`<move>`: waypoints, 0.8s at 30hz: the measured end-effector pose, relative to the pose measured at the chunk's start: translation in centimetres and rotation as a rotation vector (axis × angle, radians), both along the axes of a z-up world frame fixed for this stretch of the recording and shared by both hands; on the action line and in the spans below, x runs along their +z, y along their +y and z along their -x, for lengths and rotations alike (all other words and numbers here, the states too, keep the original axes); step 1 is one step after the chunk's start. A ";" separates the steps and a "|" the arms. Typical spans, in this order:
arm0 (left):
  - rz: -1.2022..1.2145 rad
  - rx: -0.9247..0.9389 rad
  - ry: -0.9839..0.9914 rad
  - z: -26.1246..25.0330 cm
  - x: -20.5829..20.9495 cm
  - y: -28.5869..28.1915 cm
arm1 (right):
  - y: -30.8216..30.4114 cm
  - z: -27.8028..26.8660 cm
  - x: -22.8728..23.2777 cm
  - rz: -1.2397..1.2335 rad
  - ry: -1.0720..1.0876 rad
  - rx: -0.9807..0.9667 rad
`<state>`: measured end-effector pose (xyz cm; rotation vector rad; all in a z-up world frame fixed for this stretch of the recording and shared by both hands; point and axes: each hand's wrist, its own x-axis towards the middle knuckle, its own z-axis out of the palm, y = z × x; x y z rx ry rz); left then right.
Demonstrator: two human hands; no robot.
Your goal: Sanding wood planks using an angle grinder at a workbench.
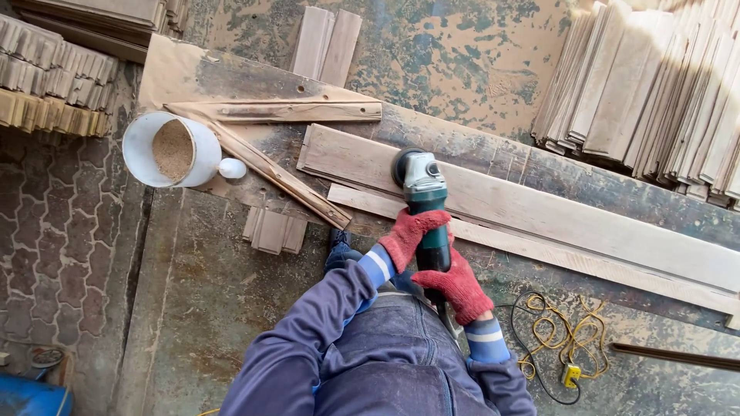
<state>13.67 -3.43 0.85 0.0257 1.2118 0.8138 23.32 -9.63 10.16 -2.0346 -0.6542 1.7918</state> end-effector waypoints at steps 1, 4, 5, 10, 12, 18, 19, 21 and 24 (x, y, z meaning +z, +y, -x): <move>-0.031 -0.031 -0.069 -0.8 -0.3 0.1 | -0.4 -0.8 -0.1 -0.034 0.014 -0.064; -0.073 -0.138 -0.166 -5.3 -0.2 -0.7 | -2.8 -3.9 -1.2 -0.065 0.023 -0.207; -0.098 -0.217 -0.190 -7.3 0.1 -0.9 | -3.7 -5.1 -1.7 -0.075 0.021 -0.287; -0.120 -0.688 -0.224 -11.5 5.9 0.4 | -6.9 -11.3 -1.7 -0.040 0.145 -0.382; -0.135 -0.699 -0.202 -12.1 5.6 0.1 | -7.1 -11.8 -1.6 -0.063 0.165 -0.421; -0.085 -0.452 -0.289 -8.6 2.9 -0.5 | -4.9 -9.0 -1.8 -0.082 0.157 -0.280; -0.083 -0.328 -0.232 -8.5 1.1 -1.0 | -4.3 -7.9 -1.7 -0.078 0.073 -0.240; -0.081 -0.188 -0.176 -6.9 -0.3 -1.2 | -2.8 -5.9 -0.8 -0.073 -0.010 -0.186; -0.068 -0.053 -0.153 -2.8 0.1 -0.4 | 0.1 -2.8 1.2 -0.086 -0.007 -0.074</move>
